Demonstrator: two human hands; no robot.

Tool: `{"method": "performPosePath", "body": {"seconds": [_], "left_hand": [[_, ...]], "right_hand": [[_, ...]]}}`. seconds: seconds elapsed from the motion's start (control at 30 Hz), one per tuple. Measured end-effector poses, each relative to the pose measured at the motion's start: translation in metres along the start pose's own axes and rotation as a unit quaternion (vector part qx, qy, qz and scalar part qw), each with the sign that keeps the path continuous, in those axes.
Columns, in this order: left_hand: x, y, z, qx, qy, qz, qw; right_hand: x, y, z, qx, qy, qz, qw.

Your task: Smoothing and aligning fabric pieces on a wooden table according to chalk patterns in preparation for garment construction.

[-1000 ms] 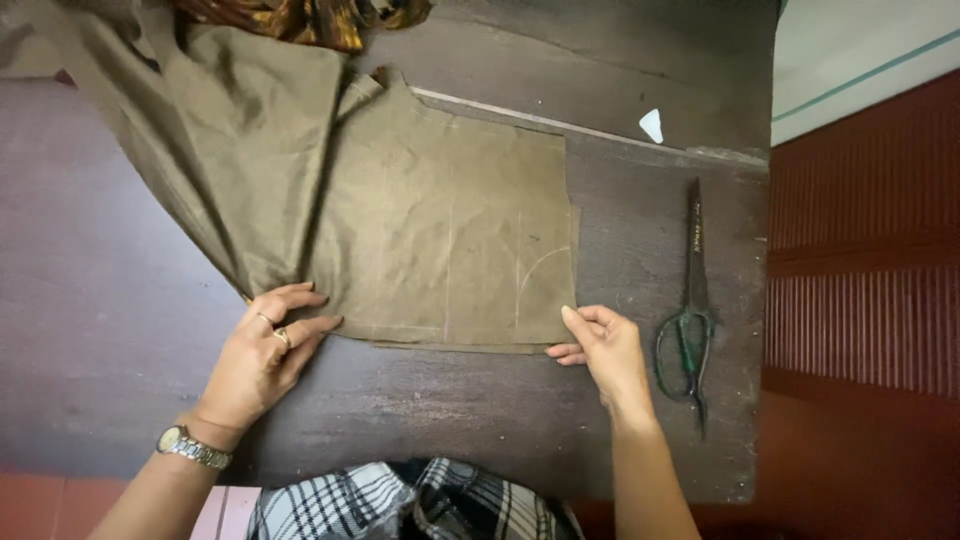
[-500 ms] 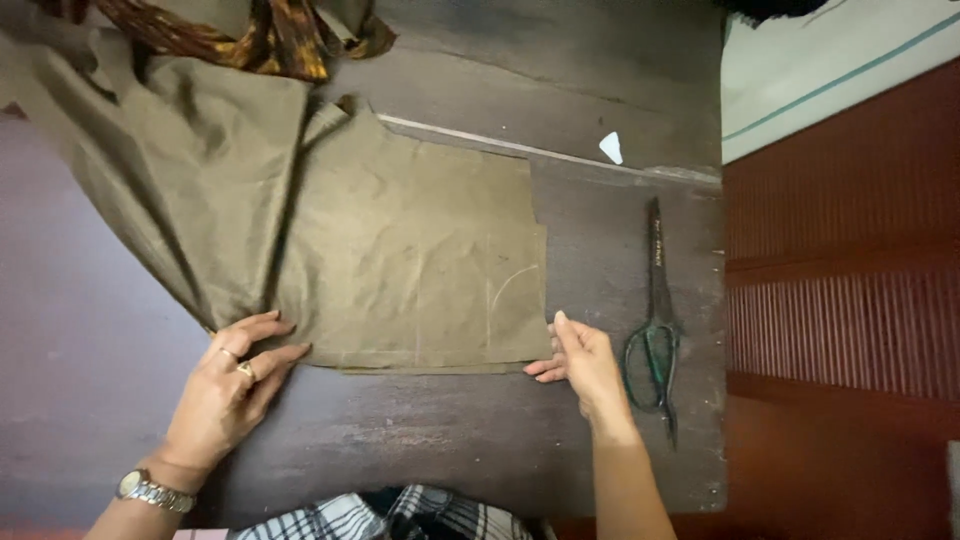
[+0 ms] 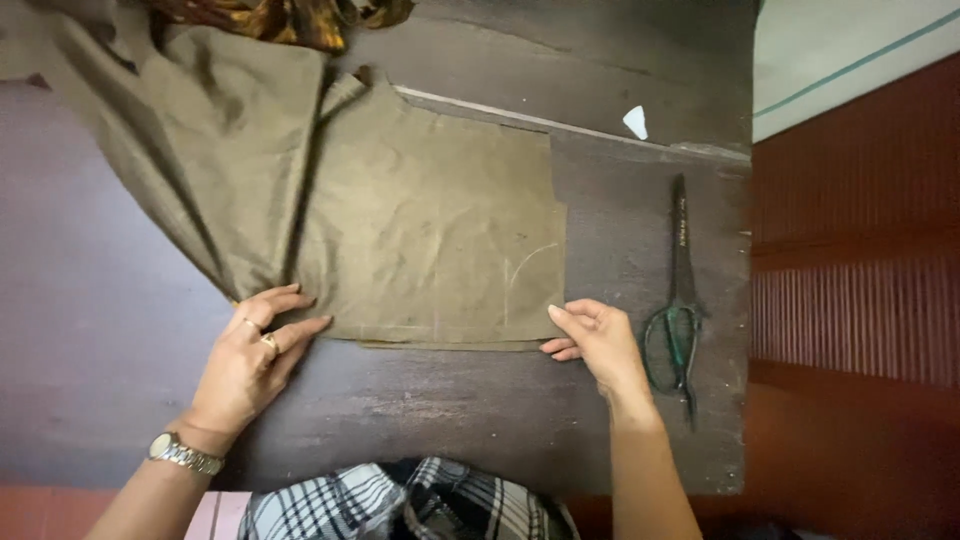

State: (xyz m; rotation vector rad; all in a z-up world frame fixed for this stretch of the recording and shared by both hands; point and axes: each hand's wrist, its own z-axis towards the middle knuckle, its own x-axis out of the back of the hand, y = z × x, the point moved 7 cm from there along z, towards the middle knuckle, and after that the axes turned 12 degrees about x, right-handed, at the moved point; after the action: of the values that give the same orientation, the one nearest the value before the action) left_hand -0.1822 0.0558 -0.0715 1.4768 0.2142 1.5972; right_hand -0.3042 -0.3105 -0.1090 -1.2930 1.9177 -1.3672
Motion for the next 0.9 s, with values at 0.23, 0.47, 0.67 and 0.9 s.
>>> {"method": "performPosePath", "body": {"seconds": [0.23,0.47,0.67,0.9], "left_hand": [[0.022,0.017,0.007,0.008,0.019,-0.033,0.999],[0.013,0.004,-0.005,0.024,0.005,-0.031,0.999],[0.003,-0.002,-0.008,0.012,-0.007,-0.001,1.0],[0.002,-0.001,-0.008,0.015,-0.009,0.003,1.0]], "right_hand": [[0.006,-0.015,-0.005,0.037,0.021,0.004,0.999],[0.001,-0.006,-0.01,0.02,0.011,-0.018,1.0],[-0.004,-0.007,-0.01,0.016,0.002,-0.039,0.999],[-0.001,-0.012,-0.009,0.0,0.009,-0.053,0.999]]}}
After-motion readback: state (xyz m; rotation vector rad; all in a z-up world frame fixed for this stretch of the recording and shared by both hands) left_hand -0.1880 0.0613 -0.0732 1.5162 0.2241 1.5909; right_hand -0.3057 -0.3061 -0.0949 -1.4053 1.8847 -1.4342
